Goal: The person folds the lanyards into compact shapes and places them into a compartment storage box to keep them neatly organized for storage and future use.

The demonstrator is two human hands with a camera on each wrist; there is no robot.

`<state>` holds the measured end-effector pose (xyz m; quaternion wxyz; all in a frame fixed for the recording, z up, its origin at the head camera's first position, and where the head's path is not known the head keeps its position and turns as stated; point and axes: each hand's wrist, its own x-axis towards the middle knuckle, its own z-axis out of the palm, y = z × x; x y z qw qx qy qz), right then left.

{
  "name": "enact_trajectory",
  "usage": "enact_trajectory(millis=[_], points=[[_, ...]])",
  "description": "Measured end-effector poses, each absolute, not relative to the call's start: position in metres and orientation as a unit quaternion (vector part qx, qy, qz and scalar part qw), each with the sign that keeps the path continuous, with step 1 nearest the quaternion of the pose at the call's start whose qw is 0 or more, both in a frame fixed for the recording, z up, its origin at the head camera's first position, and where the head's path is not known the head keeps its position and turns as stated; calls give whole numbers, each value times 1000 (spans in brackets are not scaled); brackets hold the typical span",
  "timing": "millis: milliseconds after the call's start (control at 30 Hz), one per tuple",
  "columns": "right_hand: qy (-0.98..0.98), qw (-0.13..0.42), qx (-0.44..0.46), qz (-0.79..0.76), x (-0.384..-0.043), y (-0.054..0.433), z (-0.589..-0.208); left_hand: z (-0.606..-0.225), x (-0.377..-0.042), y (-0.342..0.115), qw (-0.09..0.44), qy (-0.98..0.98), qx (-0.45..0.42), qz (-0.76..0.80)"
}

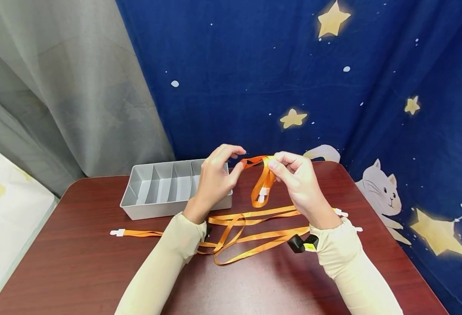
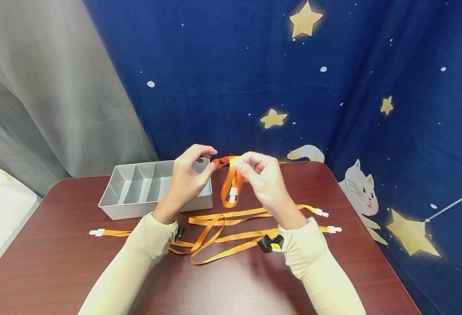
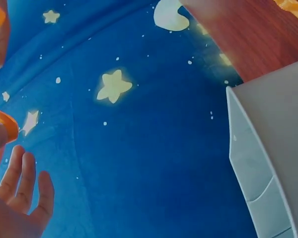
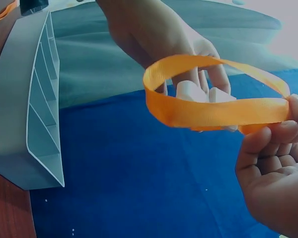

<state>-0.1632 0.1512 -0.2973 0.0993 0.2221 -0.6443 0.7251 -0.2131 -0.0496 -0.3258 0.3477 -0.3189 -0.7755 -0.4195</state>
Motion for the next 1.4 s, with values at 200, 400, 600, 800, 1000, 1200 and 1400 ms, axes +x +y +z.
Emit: enact_trajectory(millis=[200, 400, 600, 800, 1000, 1200, 1400], points=[[-619, 96, 223, 747, -167, 151, -295, -331, -209, -45, 335, -755, -345, -447], [-612, 100, 229, 750, -170, 152, -294, -338, -204, -44, 353, -731, -365, -455], [-610, 107, 238, 748, -173, 152, -292, -344, -202, -42, 363, -713, -384, -461], [-614, 103, 239, 745, -173, 151, -290, -348, -200, -42, 363, -708, -384, -469], [-614, 99, 239, 746, -173, 150, -288, -349, -201, -42, 338, -710, -388, -481], [-614, 94, 246, 744, -173, 149, -287, -350, -200, -41, 293, -707, -403, -501], [-610, 92, 245, 748, -173, 147, -286, -350, -198, -40, 226, -704, -398, -542]])
